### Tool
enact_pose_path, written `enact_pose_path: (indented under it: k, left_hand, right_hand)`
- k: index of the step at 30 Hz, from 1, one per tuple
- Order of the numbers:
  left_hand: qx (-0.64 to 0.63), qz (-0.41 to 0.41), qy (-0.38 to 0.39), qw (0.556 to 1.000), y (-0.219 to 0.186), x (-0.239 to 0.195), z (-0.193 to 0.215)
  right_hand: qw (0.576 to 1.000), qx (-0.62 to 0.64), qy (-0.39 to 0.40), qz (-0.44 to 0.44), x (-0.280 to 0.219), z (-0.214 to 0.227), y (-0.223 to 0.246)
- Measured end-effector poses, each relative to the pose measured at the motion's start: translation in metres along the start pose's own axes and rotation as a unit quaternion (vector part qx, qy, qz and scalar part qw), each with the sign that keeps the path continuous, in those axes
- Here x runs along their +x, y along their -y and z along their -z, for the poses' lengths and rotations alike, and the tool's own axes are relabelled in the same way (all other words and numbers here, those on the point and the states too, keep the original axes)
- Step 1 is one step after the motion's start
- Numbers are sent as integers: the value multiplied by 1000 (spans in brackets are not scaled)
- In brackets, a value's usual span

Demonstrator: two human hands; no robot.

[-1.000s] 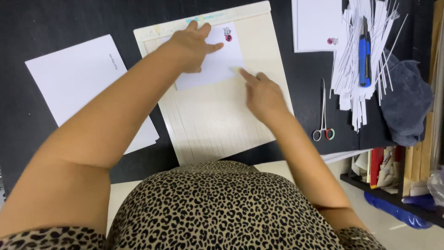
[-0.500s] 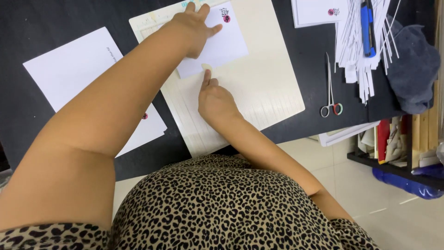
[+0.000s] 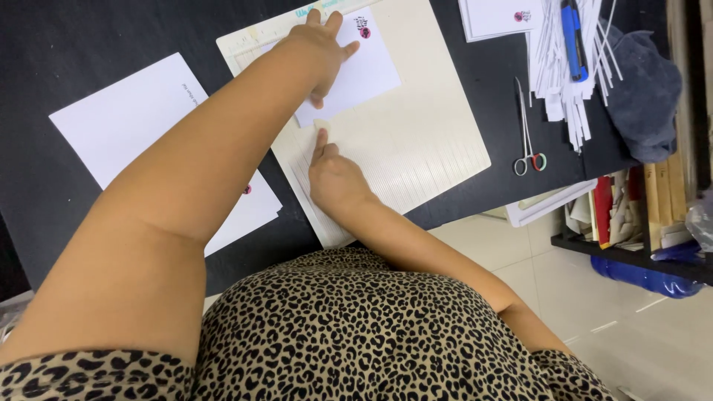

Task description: Scoring and folding paper cards using a scoring board and a bone folder

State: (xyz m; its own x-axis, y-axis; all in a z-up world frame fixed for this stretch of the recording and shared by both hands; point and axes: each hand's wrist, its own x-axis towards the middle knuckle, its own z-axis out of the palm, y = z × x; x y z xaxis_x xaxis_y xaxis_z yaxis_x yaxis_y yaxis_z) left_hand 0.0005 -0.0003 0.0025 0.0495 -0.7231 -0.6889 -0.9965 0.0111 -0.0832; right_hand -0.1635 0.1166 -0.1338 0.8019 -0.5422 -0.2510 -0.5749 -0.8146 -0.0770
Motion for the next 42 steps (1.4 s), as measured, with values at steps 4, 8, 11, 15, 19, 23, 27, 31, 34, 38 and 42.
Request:
enact_pose_path:
  k: [4,8,11,15,19,23,27,31,34,38,42]
  left_hand:
    - [13,1,4,1000,0,4,0]
    - [19,-2,-2,1000,1,6,-1]
    - [15,-6,-5,1000,3,5,0]
    - [-23,-12,-6,1000,3,6,-3]
    - [-56,-16,-4,998,4,-7,4]
    - [-82,-9,15,996,2,-8,8]
    - [-52,2,0,999,0,-1,4]
    - [-2,-3,-40,999,-4,0,-10]
    - [-46,9,-49,998,-4,-2,-10]
    - [-96,6,-64,993,-18,-26,-12]
    - [-161,-38,-123,978,-38,-45,-29]
  right_hand:
    - [996,-13,-70,54,-7,-16,12]
    - [997,13,-30,63,-15,19,19]
    - [991,-86,34,99,-5,35,-10]
    - [986,-71,-123,-83,14,25,-99]
    - [981,-143,-73,-109,25,-28,-92]
    - [991,22,78,-106,10,11,-16]
    - [997,72,20,19,-4,10,16]
    - [988,128,28,83,-20,34,26]
    - [984,160,66,40,-28,74,-12]
    - [983,167,-76,16,-44,38,-117]
    - [973,12,-183,-142,-78,44,-210]
